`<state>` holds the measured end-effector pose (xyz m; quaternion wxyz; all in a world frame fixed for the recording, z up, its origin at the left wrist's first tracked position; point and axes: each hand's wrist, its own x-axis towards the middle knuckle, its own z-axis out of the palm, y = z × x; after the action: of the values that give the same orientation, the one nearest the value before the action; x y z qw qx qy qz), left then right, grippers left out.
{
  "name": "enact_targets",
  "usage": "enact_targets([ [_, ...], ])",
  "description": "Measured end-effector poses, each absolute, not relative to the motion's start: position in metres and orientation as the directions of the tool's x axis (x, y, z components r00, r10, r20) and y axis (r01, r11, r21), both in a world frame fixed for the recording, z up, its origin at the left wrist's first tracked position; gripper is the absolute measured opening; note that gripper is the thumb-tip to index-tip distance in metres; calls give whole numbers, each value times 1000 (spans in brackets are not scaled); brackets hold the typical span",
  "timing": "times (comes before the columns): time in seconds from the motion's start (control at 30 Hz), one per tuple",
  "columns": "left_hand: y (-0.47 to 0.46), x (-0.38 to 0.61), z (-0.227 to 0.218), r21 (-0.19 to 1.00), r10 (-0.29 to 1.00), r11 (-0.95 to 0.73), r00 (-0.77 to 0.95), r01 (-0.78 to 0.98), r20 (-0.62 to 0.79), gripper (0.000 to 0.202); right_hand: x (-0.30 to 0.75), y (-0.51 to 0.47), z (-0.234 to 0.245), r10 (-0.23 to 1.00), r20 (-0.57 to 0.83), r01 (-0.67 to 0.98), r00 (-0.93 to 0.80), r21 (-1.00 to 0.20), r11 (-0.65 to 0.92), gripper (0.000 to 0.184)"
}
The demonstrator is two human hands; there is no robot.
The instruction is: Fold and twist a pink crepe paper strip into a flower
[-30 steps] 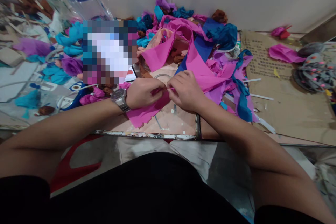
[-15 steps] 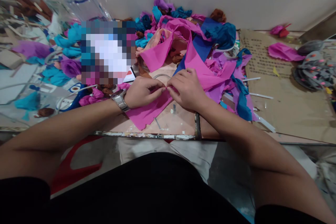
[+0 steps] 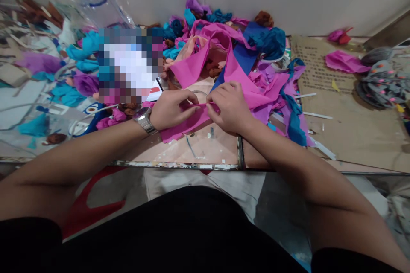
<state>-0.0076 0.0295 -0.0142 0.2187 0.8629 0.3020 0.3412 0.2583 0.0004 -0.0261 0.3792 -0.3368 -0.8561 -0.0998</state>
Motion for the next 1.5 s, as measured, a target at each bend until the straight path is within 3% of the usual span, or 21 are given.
enact_targets([
  [0.2,25,-5,-12,675,694,-628,672,387,259,44,258,-4,-21,488,691,610,-533,-87,788,26],
  [0.3,24,-5,-13,684,704,-613,667,396,245,44,259,-4,-20,472,677,585,-565,-74,808,28],
  [0.5,25,-4,-11,721,712,-580,666,380,222,49,265,-2,-20,550,606,639,-575,-87,764,29],
  [0.77,26,-2,-10,841,738,-430,664,328,118,55,260,-2,-13,364,714,529,-599,12,848,8],
  [1.0,31,-1,-5,918,699,-282,715,280,-3,49,261,-2,-9,335,737,517,-586,22,856,3],
  [1.23,34,-2,0,959,676,-158,734,233,-67,41,261,-3,-8,311,736,481,-602,23,876,6],
  [1.5,33,-1,-1,953,696,-203,718,227,-23,56,261,-5,-6,325,733,518,-598,43,855,6],
])
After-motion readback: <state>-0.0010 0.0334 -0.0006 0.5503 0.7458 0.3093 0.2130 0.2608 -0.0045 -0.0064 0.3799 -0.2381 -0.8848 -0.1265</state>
